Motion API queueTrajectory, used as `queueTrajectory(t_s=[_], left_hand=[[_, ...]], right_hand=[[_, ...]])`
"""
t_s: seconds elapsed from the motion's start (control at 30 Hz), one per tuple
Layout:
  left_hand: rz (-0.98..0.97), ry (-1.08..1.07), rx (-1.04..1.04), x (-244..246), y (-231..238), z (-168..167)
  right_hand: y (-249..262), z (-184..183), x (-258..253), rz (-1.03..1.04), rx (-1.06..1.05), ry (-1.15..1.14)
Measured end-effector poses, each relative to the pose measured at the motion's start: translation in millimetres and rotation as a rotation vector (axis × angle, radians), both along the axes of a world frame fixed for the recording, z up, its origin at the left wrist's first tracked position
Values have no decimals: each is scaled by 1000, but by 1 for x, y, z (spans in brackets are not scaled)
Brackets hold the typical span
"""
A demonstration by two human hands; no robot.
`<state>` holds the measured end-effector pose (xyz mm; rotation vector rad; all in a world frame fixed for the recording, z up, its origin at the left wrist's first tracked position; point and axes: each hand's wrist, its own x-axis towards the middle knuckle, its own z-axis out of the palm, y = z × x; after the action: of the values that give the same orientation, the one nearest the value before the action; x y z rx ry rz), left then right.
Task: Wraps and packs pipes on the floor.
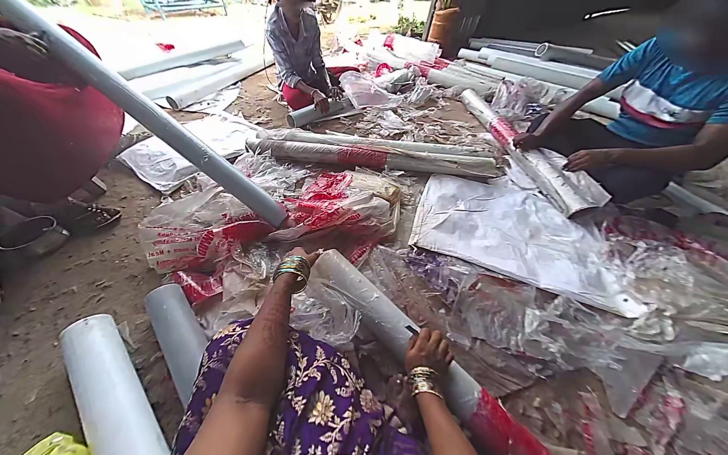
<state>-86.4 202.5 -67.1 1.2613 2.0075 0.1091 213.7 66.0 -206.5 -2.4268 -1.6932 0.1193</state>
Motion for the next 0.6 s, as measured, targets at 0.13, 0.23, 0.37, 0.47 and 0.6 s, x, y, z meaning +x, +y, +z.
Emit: queueTrajectory(t_s=[0.13, 0.23, 0.37, 0.47, 0.6], left_hand=[[-242, 51, -84, 19, -23, 3], [-211, 47, -89, -2, -37, 4], [-121, -28, -63, -5, -35, -6], [-77, -82, -51, -7, -30, -9], [-50, -163, -8, -22, -26, -19]], right_hand=[[4, 29, 3, 12, -250, 43], [17, 44, 0, -25, -324, 121], [40, 60, -10, -62, -460, 251], [58, 76, -21, 6, -585, 281], [77, 89, -43, 74, -607, 186]])
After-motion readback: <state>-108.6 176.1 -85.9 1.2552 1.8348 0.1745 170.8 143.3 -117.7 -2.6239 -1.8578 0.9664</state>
